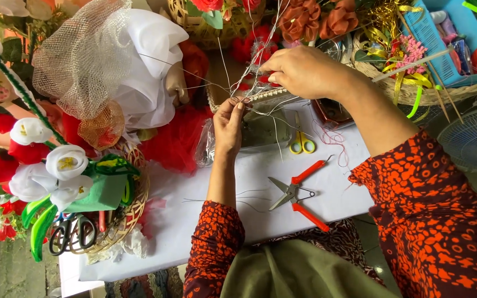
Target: The person holds a bundle of thin silver wires and repeatedly twists and adjusts them by hand. They occasionally use red-handled wire cutters to trim excess wire. The workspace contains artificial flowers, ribbons, and other craft supplies.
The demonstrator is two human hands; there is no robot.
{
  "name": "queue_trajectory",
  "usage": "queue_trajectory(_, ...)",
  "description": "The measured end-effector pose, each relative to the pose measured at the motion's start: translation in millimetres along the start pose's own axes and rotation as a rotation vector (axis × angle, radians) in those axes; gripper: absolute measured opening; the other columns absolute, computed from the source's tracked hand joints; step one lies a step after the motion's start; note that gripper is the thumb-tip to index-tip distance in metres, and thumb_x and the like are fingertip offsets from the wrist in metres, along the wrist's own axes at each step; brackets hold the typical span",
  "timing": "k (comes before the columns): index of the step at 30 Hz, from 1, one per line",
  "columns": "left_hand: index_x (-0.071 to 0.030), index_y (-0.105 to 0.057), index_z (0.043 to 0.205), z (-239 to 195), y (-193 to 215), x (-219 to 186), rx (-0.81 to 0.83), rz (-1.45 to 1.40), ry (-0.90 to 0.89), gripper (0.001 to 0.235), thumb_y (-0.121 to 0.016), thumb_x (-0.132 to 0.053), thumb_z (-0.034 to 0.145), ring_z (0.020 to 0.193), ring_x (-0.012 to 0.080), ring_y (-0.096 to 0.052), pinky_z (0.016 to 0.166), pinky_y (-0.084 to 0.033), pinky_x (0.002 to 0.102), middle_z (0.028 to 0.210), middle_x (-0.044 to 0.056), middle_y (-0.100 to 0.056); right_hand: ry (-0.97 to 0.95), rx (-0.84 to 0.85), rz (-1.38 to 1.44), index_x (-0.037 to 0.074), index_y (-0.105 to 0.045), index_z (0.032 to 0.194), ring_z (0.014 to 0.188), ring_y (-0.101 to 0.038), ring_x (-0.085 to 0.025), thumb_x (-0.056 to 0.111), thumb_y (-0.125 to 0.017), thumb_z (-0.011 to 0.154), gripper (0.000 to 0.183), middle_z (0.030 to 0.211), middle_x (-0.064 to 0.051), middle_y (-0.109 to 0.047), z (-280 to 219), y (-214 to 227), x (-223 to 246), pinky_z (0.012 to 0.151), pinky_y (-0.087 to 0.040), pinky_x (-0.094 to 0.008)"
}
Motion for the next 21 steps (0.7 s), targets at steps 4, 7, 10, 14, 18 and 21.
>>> queue_trajectory(4,-0.002,-0.064,0.098,0.2,3.8,5.7,-0.019,-0.039,0.017,0.012,-0.056,-0.011,0.095,0.084,0.0131,-0.06,0.08,-0.05,0.024,0.092,0.006,-0.065,0.006,0.022,-0.007,0.007,-0.057,0.129,0.115,-0.054,-0.033,0.014,-0.05,0.094,0.037,0.134,-0.011,-0.055,3.8,-0.7,5.3,0.099,-0.037,-0.05)
queue_trajectory(7,-0.002,-0.064,0.099,-0.5,3.1,3.9,-0.012,-0.027,0.019,0.014,-0.056,-0.012,0.096,0.085,0.0128,-0.06,0.081,-0.05,0.024,0.092,0.006,-0.065,-0.039,0.055,-0.009,0.008,-0.053,0.134,0.118,-0.052,-0.037,0.016,-0.048,0.095,0.039,0.138,-0.012,-0.051,2.3,-0.9,6.8,0.103,-0.034,-0.054)
queue_trajectory(10,-0.002,-0.065,0.098,-0.3,3.1,3.2,-0.015,-0.025,0.011,0.013,-0.057,-0.012,0.096,0.085,0.0126,-0.06,0.081,-0.05,0.024,0.092,0.006,-0.065,-0.019,0.03,-0.041,0.01,-0.055,0.132,0.108,-0.058,-0.04,0.015,-0.049,0.095,0.038,0.13,-0.012,-0.058,1.3,0.0,3.9,0.086,-0.044,-0.055)
queue_trajectory(14,-0.002,-0.065,0.096,0.3,2.7,3.8,-0.029,-0.022,0.002,0.014,-0.057,-0.013,0.095,0.086,0.0136,-0.06,0.083,-0.049,0.025,0.092,0.006,-0.064,0.015,0.042,-0.009,0.012,-0.058,0.13,0.112,-0.057,-0.035,0.012,-0.045,0.095,0.038,0.131,-0.012,-0.058,-2.8,2.2,-4.9,0.089,-0.044,-0.049)
queue_trajectory(18,-0.002,-0.065,0.096,0.2,5.9,9.4,-0.048,-0.062,0.013,0.012,-0.057,-0.01,0.095,0.085,0.0141,-0.062,0.082,-0.051,0.026,0.092,0.007,-0.066,0.025,-0.029,0.036,0.004,-0.06,0.127,0.112,-0.057,-0.035,0.006,-0.044,0.093,0.038,0.128,-0.016,-0.06,-13.5,12.4,-16.3,0.09,-0.043,-0.047)
queue_trajectory(21,-0.001,-0.065,0.096,-1.1,3.2,5.9,-0.039,-0.098,0.015,0.012,-0.058,-0.011,0.095,0.086,0.0151,-0.061,0.083,-0.051,0.027,0.093,0.007,-0.066,0.01,-0.114,0.028,0.003,-0.061,0.126,0.111,-0.058,-0.033,0.006,-0.044,0.095,0.036,0.127,-0.017,-0.06,-29.8,29.7,-15.5,0.09,-0.045,-0.047)
Point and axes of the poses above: each hand's wrist, its own z-axis towards the middle knuckle, its own y-axis out of the back of the hand, x = y × z, the point moved 6 cm from there along z, towards the middle knuckle
